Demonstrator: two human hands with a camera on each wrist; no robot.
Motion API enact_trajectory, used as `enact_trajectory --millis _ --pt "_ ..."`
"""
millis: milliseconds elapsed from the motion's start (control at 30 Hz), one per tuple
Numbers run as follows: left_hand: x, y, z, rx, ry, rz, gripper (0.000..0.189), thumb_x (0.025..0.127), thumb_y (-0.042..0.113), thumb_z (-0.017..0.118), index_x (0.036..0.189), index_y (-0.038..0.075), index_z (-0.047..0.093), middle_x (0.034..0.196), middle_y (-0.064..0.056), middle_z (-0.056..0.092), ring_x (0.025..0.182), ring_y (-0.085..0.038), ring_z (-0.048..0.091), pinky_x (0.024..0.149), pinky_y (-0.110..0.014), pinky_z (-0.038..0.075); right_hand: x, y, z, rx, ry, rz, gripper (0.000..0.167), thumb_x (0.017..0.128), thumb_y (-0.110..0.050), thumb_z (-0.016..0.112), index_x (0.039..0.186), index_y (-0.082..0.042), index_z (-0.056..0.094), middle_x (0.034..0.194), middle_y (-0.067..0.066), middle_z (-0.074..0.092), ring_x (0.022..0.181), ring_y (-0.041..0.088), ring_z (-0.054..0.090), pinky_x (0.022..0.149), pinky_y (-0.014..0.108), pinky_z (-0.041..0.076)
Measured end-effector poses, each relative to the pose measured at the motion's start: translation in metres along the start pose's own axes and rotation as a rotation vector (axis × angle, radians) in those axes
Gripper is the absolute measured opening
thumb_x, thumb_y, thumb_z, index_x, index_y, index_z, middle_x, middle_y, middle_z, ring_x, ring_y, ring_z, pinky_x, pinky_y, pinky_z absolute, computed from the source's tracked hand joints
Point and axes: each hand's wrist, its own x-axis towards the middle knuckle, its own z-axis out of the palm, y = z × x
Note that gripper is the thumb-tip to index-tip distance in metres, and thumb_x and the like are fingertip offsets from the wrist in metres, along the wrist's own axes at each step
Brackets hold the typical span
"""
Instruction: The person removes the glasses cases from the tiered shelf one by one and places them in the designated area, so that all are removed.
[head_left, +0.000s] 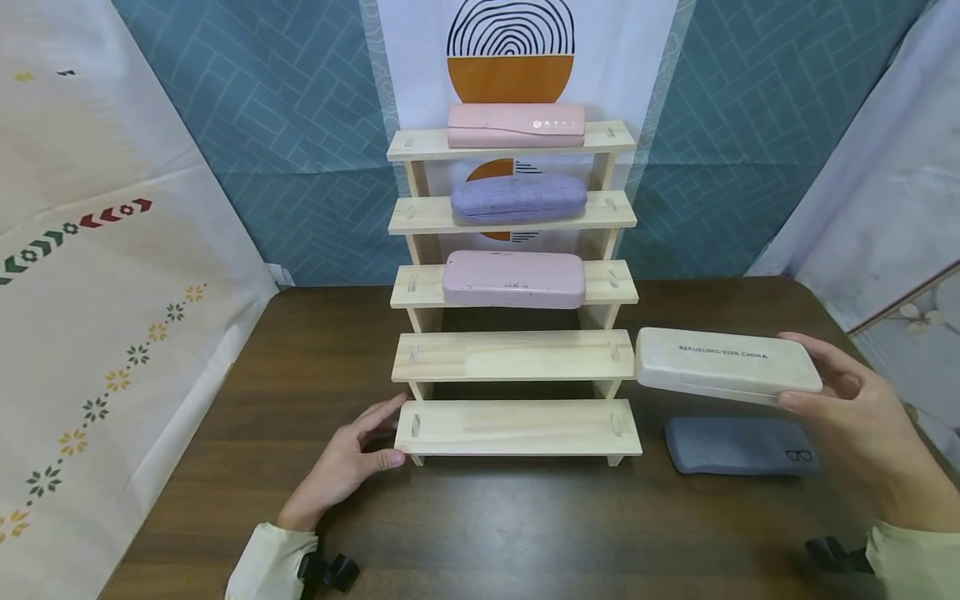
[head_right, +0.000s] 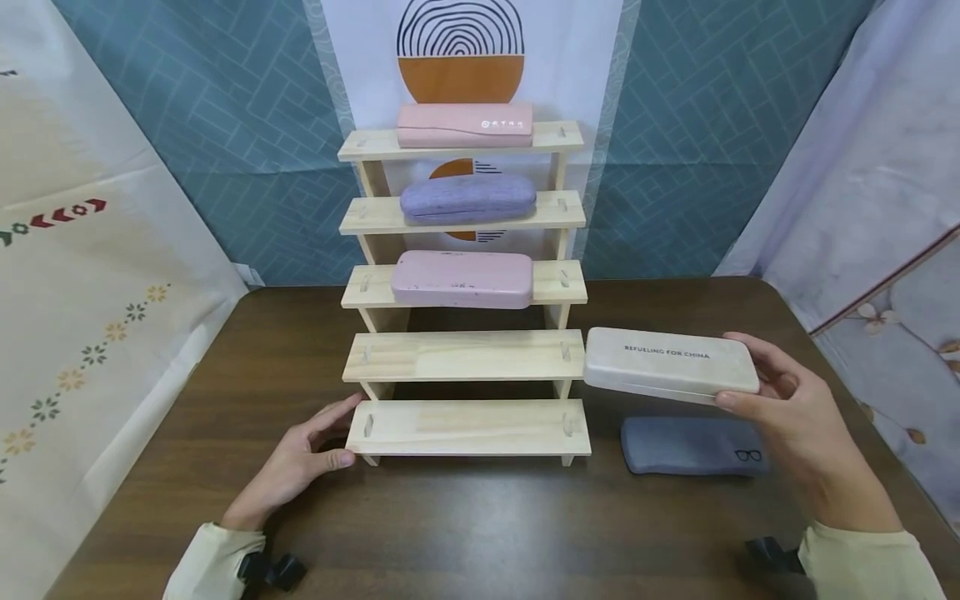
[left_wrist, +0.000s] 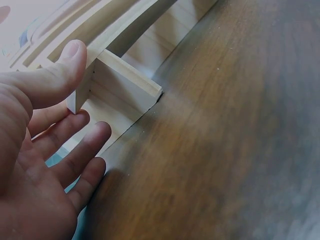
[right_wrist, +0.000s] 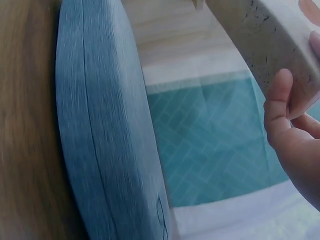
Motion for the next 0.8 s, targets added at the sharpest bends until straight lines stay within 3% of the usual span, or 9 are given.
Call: enact_trajectory --millis 200,367,600,800 --pt "0.0 0.0 0.0 0.008 0.001 -0.017 0.078 0.084 0.01 0.082 0.153 0.014 0.046 0.145 -0.009 0.051 0.119 -0.033 0.057 0.1 -0.034 0.042 -0.007 0.003 -0.022 0.028 0.003 -0.029 0.075 0.084 0.037 0.041 0.151 0.002 0.04 0.139 0.01 0.048 0.109 0.015 0.061 0.082 0.026 0.054" --pt "0.001 -0.001 -0.001 0.005 0.002 -0.009 0.077 0.084 0.01 0.081 0.153 0.012 0.046 0.145 -0.009 0.052 0.119 -0.033 0.057 0.099 -0.034 0.043 -0.007 0.007 -0.036 -0.015 -0.001 -0.013 0.076 0.084 0.037 0.042 0.151 0.001 0.041 0.138 0.01 0.048 0.107 0.015 0.062 0.081 0.025 0.054" --pt "0.0 -0.002 -0.001 0.004 -0.003 -0.008 0.077 0.085 0.01 0.081 0.153 0.012 0.046 0.148 -0.009 0.049 0.119 -0.033 0.057 0.098 -0.033 0.043 -0.006 0.013 -0.048 -0.146 0.022 0.096 0.071 0.087 0.03 0.051 0.146 -0.01 0.051 0.131 0.0 0.057 0.101 0.01 0.064 0.078 0.023 0.053" --pt "0.0 -0.001 0.0 -0.006 -0.005 0.003 0.077 0.084 0.009 0.081 0.153 0.009 0.045 0.147 -0.01 0.049 0.118 -0.034 0.057 0.098 -0.032 0.044 -0.004 0.016 -0.056 -0.317 0.066 0.198 0.071 0.09 0.02 0.06 0.148 -0.018 0.048 0.13 -0.009 0.057 0.104 0.003 0.061 0.077 0.019 0.052"
